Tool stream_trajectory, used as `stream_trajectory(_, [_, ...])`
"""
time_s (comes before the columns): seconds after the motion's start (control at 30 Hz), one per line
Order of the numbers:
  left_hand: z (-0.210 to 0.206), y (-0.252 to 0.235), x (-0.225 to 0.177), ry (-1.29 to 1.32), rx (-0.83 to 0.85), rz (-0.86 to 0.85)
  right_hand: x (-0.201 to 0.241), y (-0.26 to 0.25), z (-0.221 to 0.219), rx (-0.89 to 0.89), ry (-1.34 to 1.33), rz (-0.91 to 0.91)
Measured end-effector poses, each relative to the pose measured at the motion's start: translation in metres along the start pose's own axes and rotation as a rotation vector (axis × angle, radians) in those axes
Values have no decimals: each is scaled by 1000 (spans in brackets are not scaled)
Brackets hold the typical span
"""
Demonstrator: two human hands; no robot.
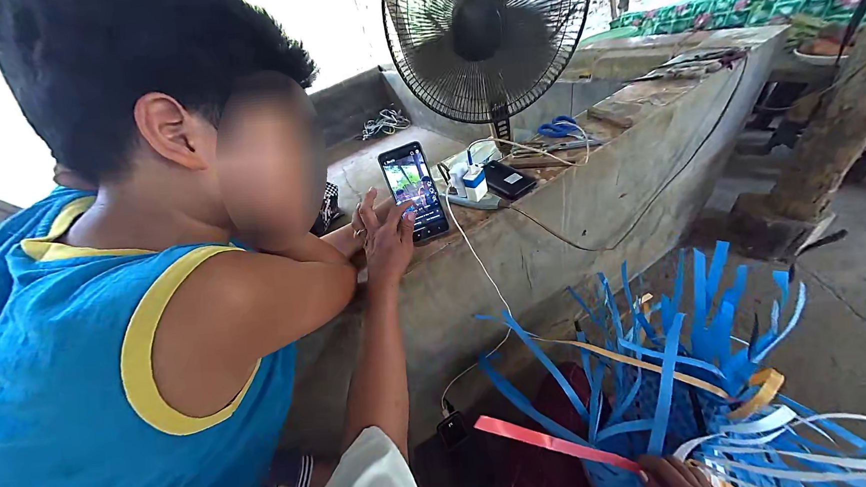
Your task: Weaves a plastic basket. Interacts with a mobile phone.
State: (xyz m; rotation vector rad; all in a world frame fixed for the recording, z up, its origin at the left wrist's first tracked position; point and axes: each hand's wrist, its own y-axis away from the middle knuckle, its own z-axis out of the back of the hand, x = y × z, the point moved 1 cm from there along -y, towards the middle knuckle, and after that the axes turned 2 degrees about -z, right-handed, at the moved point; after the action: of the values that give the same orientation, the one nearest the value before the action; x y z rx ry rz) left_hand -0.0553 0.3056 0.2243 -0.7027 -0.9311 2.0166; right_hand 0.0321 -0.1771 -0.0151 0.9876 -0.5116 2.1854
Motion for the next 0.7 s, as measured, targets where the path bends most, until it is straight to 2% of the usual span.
stream_trajectory(0.1, [-14, 4, 11, -9, -59, 31, 0, -1, -1, 15, -1, -17])
stream_trajectory(0.3, [6, 2, -8, 81, -10, 52, -2, -1, -4, -3, 6, 3])
stream_trajectory(0.33, [2, 3, -5, 82, -31, 44, 19, -3, 3, 5, 3, -23])
stream_trajectory(0.37, [1, 3, -4, 77, -49, 29, 67, -7, 22, 47, -2, -104])
stream_trajectory(0.43, [3, 3, -5, 80, -43, 18, 212, -31, 82, 179, 73, -332])
stream_trajectory(0.47, [2, 3, -6, 88, -51, 15, 260, -35, 98, 91, 76, -262])
stream_trajectory(0.53, [7, 4, -10, 109, -35, 23, 288, -33, 105, -58, 33, -90])
stream_trajectory(0.7, [25, 4, -26, 178, 9, 45, 280, -35, 99, -53, 25, -17])
